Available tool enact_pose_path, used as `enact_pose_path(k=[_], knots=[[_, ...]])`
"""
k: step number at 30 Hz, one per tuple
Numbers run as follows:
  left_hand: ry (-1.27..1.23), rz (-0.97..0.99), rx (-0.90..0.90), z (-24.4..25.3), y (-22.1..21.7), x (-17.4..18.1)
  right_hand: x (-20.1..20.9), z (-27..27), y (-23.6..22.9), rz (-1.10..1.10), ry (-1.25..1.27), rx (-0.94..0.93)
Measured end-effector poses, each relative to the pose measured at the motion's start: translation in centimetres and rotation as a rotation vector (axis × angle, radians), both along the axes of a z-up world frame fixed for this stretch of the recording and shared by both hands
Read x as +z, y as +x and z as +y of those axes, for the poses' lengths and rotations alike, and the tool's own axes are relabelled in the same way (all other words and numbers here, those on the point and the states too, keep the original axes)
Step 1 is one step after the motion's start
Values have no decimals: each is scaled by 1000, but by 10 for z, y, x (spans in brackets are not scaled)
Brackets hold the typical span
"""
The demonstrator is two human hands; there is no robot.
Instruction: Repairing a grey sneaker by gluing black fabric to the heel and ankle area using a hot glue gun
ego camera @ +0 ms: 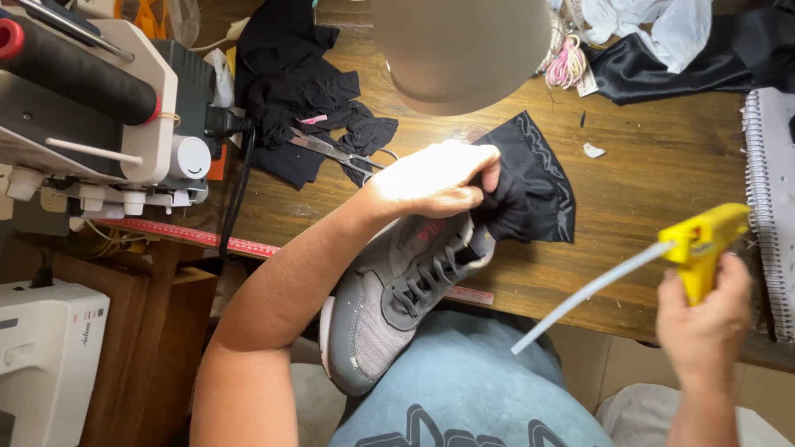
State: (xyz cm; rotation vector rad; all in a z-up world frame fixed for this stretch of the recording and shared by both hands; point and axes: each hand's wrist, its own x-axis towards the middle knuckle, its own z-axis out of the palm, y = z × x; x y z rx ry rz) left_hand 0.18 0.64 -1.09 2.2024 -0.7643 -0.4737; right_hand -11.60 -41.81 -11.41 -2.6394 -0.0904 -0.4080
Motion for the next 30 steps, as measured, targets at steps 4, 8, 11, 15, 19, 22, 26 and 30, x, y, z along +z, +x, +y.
enact_pose_path(k=[4, 8, 11, 15, 19, 22, 26, 30], knots=[[102, 83, -11, -20, -6, 9, 34, -1, 5, 318, 624, -99], [315, 105, 50, -32, -14, 15, 75, 32, 5, 540, 889, 267], [180, 30, 36, -17, -12, 3, 51, 33, 7, 754, 931, 533], [74, -34, 20, -7, -11, -1, 73, 85, 19, 1008, 607, 564], [32, -53, -36, -8, -10, 4, 99, 139, 33, 981, 322, 522], [149, 117, 68, -10, -7, 5, 114, 160, 46, 961, 552, 505], [162, 144, 100, -7, -5, 13, 102, 173, 46, 825, 309, 437], [208, 188, 80, -13, -1, 25, 92, 174, 46, 814, 153, 447]])
